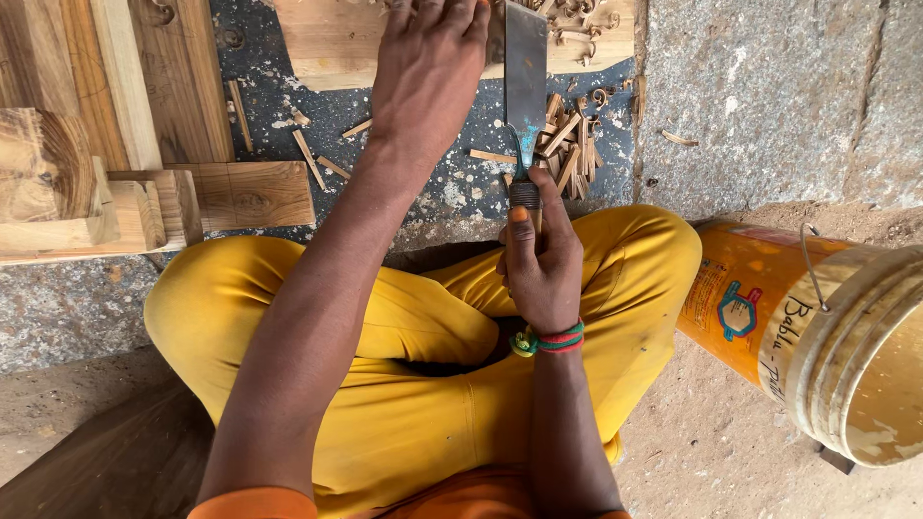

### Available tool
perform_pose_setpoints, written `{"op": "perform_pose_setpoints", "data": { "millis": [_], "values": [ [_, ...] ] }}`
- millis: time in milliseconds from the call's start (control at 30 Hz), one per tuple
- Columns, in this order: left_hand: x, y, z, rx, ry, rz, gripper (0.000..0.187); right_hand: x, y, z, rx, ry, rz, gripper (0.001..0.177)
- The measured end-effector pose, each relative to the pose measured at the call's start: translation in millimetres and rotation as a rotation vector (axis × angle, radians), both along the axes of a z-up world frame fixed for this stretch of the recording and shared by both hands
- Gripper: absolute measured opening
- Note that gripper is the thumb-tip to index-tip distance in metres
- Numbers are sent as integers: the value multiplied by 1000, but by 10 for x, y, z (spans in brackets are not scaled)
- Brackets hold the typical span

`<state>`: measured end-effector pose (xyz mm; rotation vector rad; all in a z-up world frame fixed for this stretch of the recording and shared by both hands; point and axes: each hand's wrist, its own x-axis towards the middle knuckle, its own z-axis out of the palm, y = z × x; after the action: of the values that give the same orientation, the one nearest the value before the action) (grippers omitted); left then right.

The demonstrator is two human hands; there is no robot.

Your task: The person sits cross-legged on the floor and uses a chisel to carve a piece of wood. They repeatedly strike the chisel with a mallet to shape the wood, creating shavings that accumulate on the work surface.

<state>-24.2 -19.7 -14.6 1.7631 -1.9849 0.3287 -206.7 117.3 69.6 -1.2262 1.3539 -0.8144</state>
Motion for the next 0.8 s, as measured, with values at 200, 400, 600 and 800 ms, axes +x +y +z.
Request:
{"op": "perform_pose_setpoints", "data": {
  "millis": [200,400,600,800],
  "values": [
    [112,33,-27,17,276,-21,41,-62,8,47,-105,303,30,45],
    [257,14,-47,205,499,-24,9,-76,62,111,-192,537,113,42],
    [275,20,-60,88,462,-66,12,-35,78,170,-214,533,145,46],
    [327,63,-129,71,344,-66,35,-27,65,196,-227,542,179,44]
  ]
}}
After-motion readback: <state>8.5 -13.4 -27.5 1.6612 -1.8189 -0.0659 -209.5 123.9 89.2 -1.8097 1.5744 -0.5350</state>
